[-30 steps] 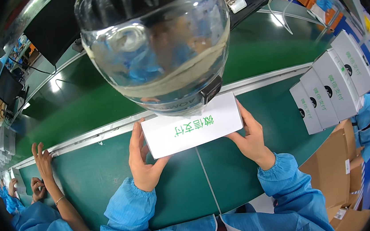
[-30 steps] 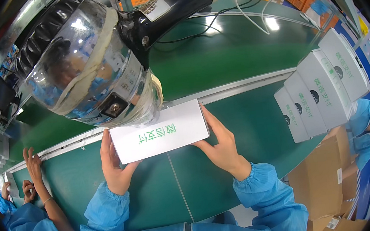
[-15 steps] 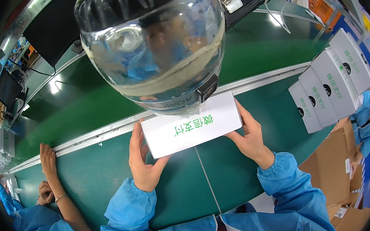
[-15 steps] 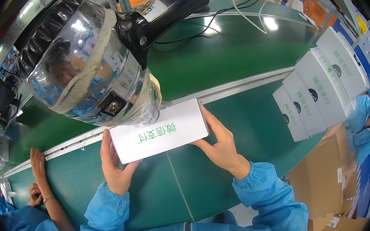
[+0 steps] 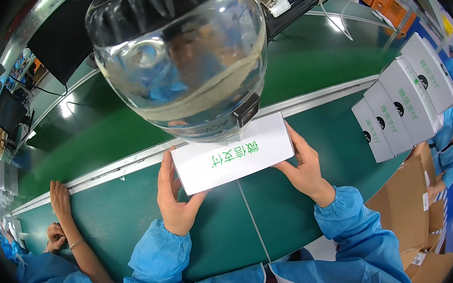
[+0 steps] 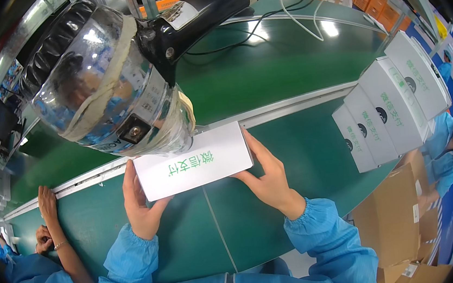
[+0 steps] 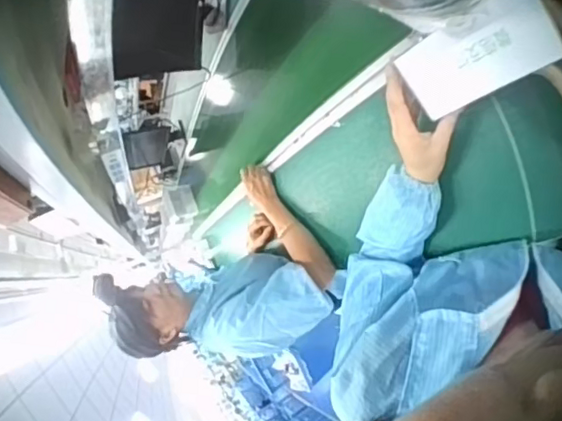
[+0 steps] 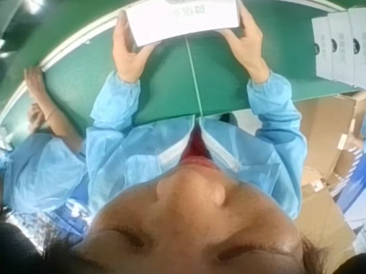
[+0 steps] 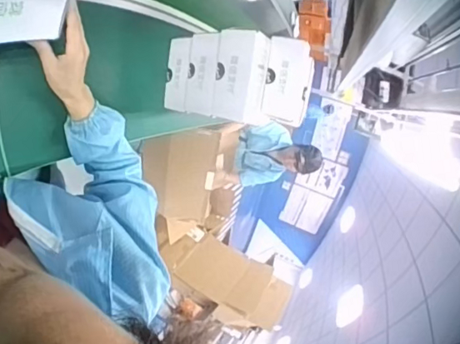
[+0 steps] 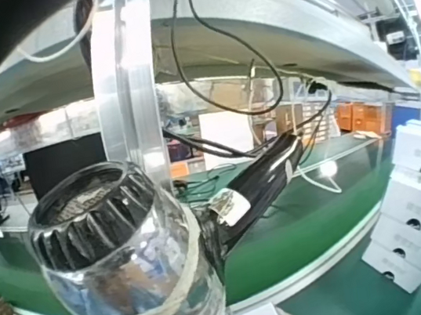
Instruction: Inspecting and stacking small white product boxes on an assembly line.
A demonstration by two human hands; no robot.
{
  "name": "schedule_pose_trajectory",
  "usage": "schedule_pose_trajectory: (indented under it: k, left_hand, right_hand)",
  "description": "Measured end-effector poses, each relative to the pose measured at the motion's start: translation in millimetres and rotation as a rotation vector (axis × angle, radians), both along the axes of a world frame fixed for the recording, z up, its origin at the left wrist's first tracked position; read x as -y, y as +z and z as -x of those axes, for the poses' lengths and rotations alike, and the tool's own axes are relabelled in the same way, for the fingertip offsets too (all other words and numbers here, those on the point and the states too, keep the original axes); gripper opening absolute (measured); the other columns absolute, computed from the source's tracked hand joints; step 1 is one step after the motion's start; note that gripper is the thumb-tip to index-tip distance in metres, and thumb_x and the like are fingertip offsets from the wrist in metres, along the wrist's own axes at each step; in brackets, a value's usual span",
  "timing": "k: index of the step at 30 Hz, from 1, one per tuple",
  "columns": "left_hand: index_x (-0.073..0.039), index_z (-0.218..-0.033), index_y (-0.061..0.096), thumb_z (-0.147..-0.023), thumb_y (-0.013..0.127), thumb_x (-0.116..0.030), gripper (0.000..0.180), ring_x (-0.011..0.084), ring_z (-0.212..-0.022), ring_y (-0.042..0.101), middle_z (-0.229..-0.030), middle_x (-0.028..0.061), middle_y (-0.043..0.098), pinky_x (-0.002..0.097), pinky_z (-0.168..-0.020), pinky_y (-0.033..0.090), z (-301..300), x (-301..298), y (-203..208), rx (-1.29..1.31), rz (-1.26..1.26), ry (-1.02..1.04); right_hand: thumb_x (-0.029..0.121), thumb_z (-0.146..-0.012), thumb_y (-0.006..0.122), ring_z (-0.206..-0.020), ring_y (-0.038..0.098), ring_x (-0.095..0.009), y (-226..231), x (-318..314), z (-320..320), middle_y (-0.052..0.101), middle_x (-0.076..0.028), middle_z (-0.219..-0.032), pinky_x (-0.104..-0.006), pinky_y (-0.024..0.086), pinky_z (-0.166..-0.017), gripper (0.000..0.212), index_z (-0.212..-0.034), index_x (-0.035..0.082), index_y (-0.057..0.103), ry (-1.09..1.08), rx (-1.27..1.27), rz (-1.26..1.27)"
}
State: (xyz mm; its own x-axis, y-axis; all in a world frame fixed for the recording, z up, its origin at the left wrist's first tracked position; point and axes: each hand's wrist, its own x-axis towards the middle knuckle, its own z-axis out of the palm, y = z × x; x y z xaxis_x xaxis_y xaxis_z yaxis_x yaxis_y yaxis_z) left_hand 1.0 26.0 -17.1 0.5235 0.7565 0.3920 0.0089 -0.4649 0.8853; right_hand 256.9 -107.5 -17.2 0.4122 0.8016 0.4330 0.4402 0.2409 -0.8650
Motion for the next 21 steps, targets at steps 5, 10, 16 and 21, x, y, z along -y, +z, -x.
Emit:
schedule_pose_trajectory:
  k: [5,10,16,21]
  left_hand:
    - [-0.001,-0.155,0.023,-0.075,0.081,0.004,0.1,0.035,-0.139,0.045,-0.156,0.0215,0.035,0.0446,-0.105,0.05,-0.5,-1.3,-0.9,0.002,-0.015,-0.005]
    - [-0.001,-0.155,0.023,-0.075,0.081,0.003,0.099,0.0346,-0.138,0.045,-0.156,0.0213,0.035,0.0444,-0.105,0.05,-0.7,-0.3,0.4,0.001,0.007,0.002]
    - [-0.001,-0.155,0.023,-0.075,0.081,0.003,0.099,0.0343,-0.138,0.045,-0.156,0.0208,0.035,0.0442,-0.105,0.051,-0.5,0.2,0.5,-0.009,0.007,0.006]
    - [-0.001,-0.155,0.021,-0.075,0.081,0.001,0.1,0.0344,-0.137,0.046,-0.158,0.0213,0.032,0.0448,-0.105,0.05,-2.3,2.2,3.2,-0.023,0.003,0.011]
  right_hand:
    - [0.0,-0.081,0.079,-0.129,0.057,-0.028,-1.4,-0.1,-0.7,0.053,-0.02,-0.144,-0.0351,0.048,-0.104,0.078,-0.148,-0.004,0.041,-0.001,0.0,0.0]
    - [-0.001,-0.081,0.078,-0.13,0.056,-0.028,1.0,-0.2,-0.5,0.052,-0.02,-0.146,-0.0355,0.047,-0.104,0.078,-0.149,-0.004,0.041,0.005,0.008,0.008]
    - [0.001,-0.081,0.078,-0.131,0.055,-0.029,2.0,0.7,-0.3,0.052,-0.02,-0.146,-0.0358,0.046,-0.105,0.077,-0.149,-0.003,0.041,0.0,0.01,0.023]
    - [0.001,-0.082,0.078,-0.131,0.055,-0.028,1.1,1.5,-0.1,0.052,-0.019,-0.146,-0.0357,0.046,-0.105,0.076,-0.149,-0.002,0.041,0.001,0.001,0.039]
